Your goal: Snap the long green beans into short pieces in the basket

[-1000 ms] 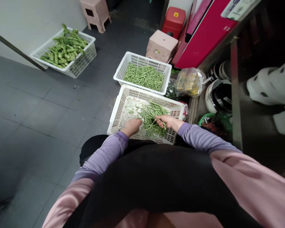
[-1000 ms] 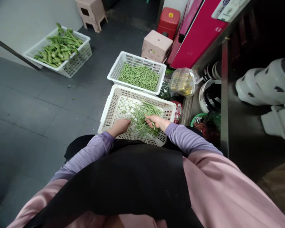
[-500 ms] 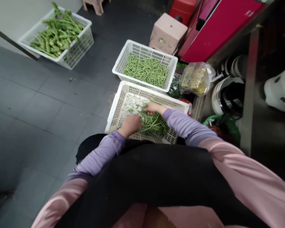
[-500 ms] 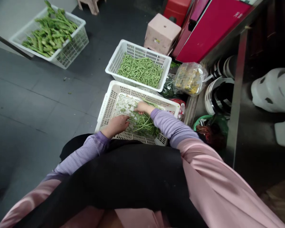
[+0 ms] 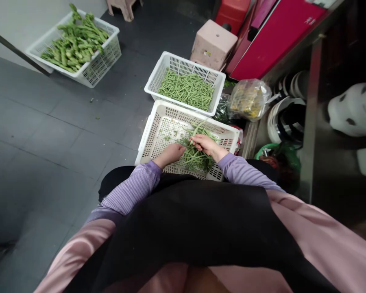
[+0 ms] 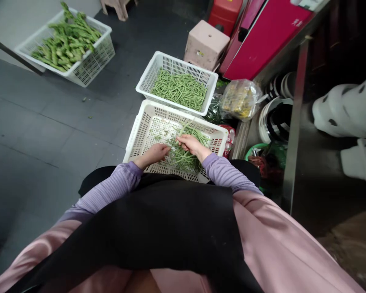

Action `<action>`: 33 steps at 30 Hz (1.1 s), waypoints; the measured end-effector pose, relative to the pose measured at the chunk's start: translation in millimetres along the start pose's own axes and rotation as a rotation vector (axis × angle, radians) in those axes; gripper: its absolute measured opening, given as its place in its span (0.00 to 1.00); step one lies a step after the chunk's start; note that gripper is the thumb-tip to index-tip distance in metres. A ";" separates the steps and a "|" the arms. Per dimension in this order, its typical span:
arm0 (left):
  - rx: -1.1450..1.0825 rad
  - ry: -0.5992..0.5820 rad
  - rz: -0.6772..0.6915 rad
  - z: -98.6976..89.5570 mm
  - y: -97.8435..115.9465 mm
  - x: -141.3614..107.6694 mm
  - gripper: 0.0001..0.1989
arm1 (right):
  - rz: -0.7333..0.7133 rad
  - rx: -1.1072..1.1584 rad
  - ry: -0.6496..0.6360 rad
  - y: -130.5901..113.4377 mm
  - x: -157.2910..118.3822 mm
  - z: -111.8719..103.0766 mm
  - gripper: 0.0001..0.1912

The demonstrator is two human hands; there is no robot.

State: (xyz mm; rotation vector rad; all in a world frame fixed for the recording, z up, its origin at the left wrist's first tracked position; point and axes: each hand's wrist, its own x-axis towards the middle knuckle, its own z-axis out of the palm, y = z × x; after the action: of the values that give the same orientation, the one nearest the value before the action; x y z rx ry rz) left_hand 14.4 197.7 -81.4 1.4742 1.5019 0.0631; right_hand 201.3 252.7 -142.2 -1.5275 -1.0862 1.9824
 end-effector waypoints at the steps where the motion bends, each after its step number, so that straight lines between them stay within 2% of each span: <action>1: -0.174 -0.045 0.002 2.9 3.2 -0.4 0.15 | -0.067 0.030 0.013 -3.2 -9.5 3.6 0.14; 3: -0.465 -0.121 0.011 9.0 8.7 -2.8 0.12 | -0.175 0.028 0.059 -6.8 -26.8 12.5 0.16; 5: -0.630 -0.144 0.038 14.2 12.1 -5.8 0.09 | -0.254 -0.016 0.124 -8.8 -40.9 20.5 0.19; 8: -0.715 -0.125 0.081 18.8 13.8 -9.3 0.11 | -0.362 -0.088 0.204 -12.5 -56.1 27.2 0.22; 10: -0.695 -0.113 0.123 19.0 14.6 -12.0 0.12 | -0.397 -0.100 0.211 -15.5 -62.0 28.1 0.23; 12: -0.611 -0.104 0.203 17.3 15.8 -16.7 0.13 | -0.343 -0.045 0.157 -17.5 -64.1 27.6 0.21; 15: -0.441 -0.120 0.413 11.9 15.1 -25.5 0.13 | -0.092 0.143 -0.035 -16.4 -62.3 26.1 0.19; 17: -0.315 -0.129 0.510 7.3 9.9 -27.5 0.12 | 0.039 0.232 -0.113 -12.7 -61.4 25.6 0.18; 18: -0.247 -0.089 0.513 4.7 5.7 -26.1 0.10 | 0.050 0.243 -0.115 -10.3 -61.9 25.6 0.18; 20: -0.123 0.078 0.434 -0.5 -4.3 -19.8 0.05 | -0.024 0.200 -0.083 -5.9 -65.7 26.0 0.18; 22: -0.111 0.243 0.297 -5.4 -12.5 -12.6 0.08 | -0.115 0.106 -0.098 -3.3 -72.4 27.0 0.18; 23: -0.176 0.264 0.244 -7.7 -14.7 -10.4 0.09 | -0.137 0.054 -0.134 -2.7 -76.2 27.6 0.17; 25: -0.429 0.191 0.204 -12.0 -14.1 -10.8 0.06 | -0.137 -0.042 -0.233 -2.5 -83.6 29.2 0.15; 27: -0.713 0.104 0.238 -16.2 -8.8 -16.5 0.09 | -0.124 -0.126 -0.323 -2.6 -89.9 31.4 0.12; 28: -0.814 0.097 0.259 -18.2 -5.6 -20.2 0.11 | -0.120 -0.158 -0.358 -2.6 -92.7 32.8 0.12; 30: -0.924 0.167 0.275 -21.8 -0.4 -26.2 0.12 | -0.106 -0.183 -0.428 -2.6 -98.1 36.7 0.14; 33: -0.974 0.275 0.278 -24.2 1.2 -27.5 0.13 | -0.079 -0.100 -0.481 -3.3 -105.4 45.7 0.17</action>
State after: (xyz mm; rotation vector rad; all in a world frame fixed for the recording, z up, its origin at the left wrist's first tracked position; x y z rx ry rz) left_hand -6.6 190.4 -52.4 0.8600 1.1658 1.0463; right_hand 191.2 163.9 -70.0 -1.0495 -1.4225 2.3333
